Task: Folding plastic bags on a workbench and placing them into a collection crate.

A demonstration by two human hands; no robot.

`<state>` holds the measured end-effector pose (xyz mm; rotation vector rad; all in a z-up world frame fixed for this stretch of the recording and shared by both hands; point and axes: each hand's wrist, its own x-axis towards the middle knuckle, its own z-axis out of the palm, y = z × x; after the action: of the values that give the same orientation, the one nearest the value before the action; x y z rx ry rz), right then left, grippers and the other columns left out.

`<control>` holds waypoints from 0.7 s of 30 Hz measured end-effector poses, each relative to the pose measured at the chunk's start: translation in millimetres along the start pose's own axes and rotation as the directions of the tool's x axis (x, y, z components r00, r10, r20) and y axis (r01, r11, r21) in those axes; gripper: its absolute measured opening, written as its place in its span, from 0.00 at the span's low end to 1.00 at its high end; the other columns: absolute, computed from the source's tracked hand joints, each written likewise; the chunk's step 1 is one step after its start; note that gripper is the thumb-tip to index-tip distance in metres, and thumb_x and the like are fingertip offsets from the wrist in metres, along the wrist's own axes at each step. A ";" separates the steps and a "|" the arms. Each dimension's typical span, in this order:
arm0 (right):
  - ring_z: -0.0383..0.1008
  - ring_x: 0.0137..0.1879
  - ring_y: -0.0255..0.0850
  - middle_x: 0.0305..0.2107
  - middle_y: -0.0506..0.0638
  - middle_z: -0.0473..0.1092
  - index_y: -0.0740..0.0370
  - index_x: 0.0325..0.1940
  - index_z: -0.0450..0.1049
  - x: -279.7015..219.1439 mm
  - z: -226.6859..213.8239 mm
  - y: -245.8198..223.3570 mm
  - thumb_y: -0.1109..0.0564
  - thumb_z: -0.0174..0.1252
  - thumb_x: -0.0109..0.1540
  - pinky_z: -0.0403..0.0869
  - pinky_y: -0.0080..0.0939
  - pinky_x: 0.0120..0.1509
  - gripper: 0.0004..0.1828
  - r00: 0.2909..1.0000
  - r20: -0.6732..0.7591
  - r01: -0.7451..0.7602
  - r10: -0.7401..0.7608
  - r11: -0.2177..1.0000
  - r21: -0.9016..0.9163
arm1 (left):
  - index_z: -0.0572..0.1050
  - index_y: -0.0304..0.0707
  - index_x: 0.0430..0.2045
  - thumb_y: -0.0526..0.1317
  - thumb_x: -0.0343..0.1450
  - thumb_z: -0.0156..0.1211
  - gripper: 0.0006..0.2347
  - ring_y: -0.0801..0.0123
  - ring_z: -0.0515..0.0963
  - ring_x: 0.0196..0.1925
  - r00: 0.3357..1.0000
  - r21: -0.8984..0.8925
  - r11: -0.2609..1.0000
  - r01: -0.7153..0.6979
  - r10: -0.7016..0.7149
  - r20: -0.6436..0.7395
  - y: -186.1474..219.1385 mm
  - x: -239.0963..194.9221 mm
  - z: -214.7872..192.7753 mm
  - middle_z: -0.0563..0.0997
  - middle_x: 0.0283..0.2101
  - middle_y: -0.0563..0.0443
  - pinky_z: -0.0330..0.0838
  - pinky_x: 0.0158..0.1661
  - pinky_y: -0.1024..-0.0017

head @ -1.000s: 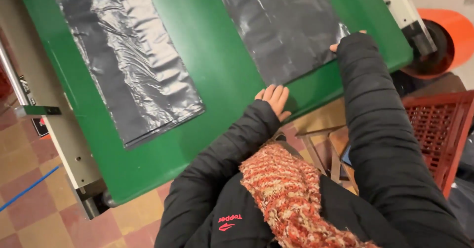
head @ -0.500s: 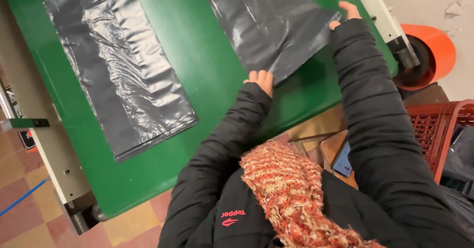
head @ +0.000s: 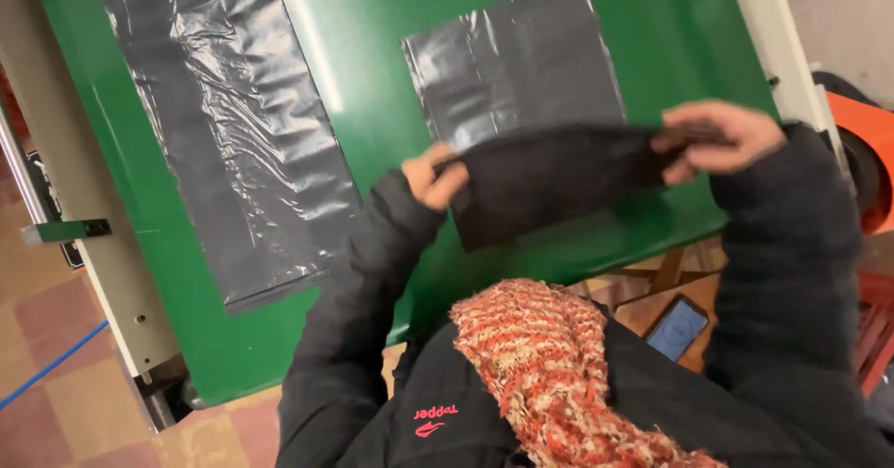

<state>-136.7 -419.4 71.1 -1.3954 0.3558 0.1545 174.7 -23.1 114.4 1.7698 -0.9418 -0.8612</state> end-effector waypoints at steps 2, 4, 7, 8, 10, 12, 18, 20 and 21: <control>0.82 0.45 0.53 0.52 0.63 0.74 0.63 0.73 0.62 57.0 1.8 -23.5 0.68 0.53 0.63 0.79 0.45 0.42 0.32 0.995 -0.101 0.001 -0.013 0.994 -0.113 | 0.77 0.36 0.42 0.43 0.73 0.57 0.10 0.54 0.84 0.38 0.993 0.067 0.998 -0.007 0.015 -0.119 -11.6 41.0 -12.3 0.82 0.34 0.41 0.75 0.40 0.65; 0.80 0.42 0.43 0.49 0.60 0.76 0.59 0.80 0.61 119.2 20.7 -59.9 0.62 0.51 0.70 0.76 0.36 0.41 0.32 0.962 -0.274 -0.051 -0.008 0.977 -0.208 | 0.73 0.38 0.55 0.47 0.76 0.52 0.17 0.45 0.84 0.46 0.945 0.081 0.997 -0.021 0.046 -0.324 -45.1 85.6 -18.0 0.84 0.43 0.37 0.76 0.45 0.60; 0.80 0.37 0.41 0.46 0.58 0.77 0.60 0.75 0.62 214.5 -1.8 -45.5 0.60 0.52 0.68 0.75 0.35 0.36 0.29 0.920 -0.369 -0.249 0.134 0.925 -0.286 | 0.70 0.36 0.58 0.51 0.77 0.53 0.20 0.33 0.79 0.47 0.900 0.414 0.886 0.208 -0.008 -0.436 -165.5 166.5 -10.0 0.81 0.47 0.29 0.72 0.48 0.50; 0.80 0.37 0.41 0.46 0.58 0.77 0.60 0.75 0.62 231.9 -12.2 -32.0 0.60 0.52 0.68 0.75 0.35 0.36 0.29 0.921 -0.366 -0.248 0.134 0.926 -0.285 | 0.70 0.36 0.58 0.51 0.77 0.53 0.20 0.33 0.79 0.47 0.899 0.415 0.885 0.211 -0.009 -0.438 -178.6 178.6 -7.3 0.81 0.47 0.29 0.72 0.48 0.50; 0.79 0.40 0.52 0.46 0.62 0.78 0.52 0.80 0.51 266.7 -31.3 -5.3 0.55 0.59 0.66 0.73 0.48 0.38 0.40 0.854 -0.435 -0.437 0.286 0.847 -0.303 | 0.69 0.36 0.58 0.53 0.75 0.51 0.23 0.32 0.79 0.46 0.873 0.429 0.838 0.338 -0.109 -0.476 -205.1 201.4 -2.4 0.81 0.45 0.27 0.73 0.48 0.48; 0.77 0.46 0.56 0.46 0.64 0.76 0.57 0.69 0.61 273.3 -13.6 -13.9 0.51 0.69 0.59 0.74 0.51 0.46 0.38 0.860 -0.501 -0.323 -0.099 0.654 -0.684 | 0.69 0.37 0.58 0.52 0.75 0.50 0.22 0.32 0.79 0.45 0.876 0.406 0.844 0.351 -0.143 -0.460 -175.8 196.3 -7.8 0.81 0.43 0.27 0.72 0.47 0.47; 0.72 0.52 0.61 0.47 0.63 0.72 0.63 0.59 0.69 326.2 -40.5 9.5 0.45 0.80 0.45 0.71 0.55 0.55 0.44 0.895 -0.213 -0.126 -0.391 0.238 -0.963 | 0.69 0.33 0.54 0.47 0.72 0.57 0.21 0.36 0.77 0.45 0.883 0.521 0.814 0.257 0.022 -0.469 -94.2 154.8 -10.4 0.80 0.45 0.30 0.72 0.43 0.47; 0.72 0.51 0.59 0.45 0.62 0.71 0.65 0.58 0.68 342.2 -56.2 27.8 0.47 0.79 0.44 0.72 0.53 0.55 0.44 0.936 -0.251 -0.138 -0.246 0.397 -0.907 | 0.69 0.32 0.52 0.46 0.70 0.61 0.20 0.38 0.77 0.47 0.857 0.628 0.757 0.179 0.193 -0.477 -73.8 140.2 4.9 0.79 0.46 0.32 0.72 0.40 0.49; 0.72 0.49 0.57 0.42 0.59 0.72 0.62 0.54 0.71 344.3 -56.8 30.7 0.48 0.77 0.47 0.72 0.53 0.55 0.36 0.969 -0.220 -0.162 -0.113 0.381 -0.910 | 0.70 0.35 0.51 0.47 0.70 0.64 0.20 0.43 0.76 0.51 0.896 0.552 0.834 0.019 0.231 -0.379 -76.1 136.4 18.8 0.78 0.49 0.38 0.72 0.48 0.53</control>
<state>167.6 -504.7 -80.1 -2.5938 0.5377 0.2214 238.9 -128.4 16.7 2.2388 -1.0326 -0.0865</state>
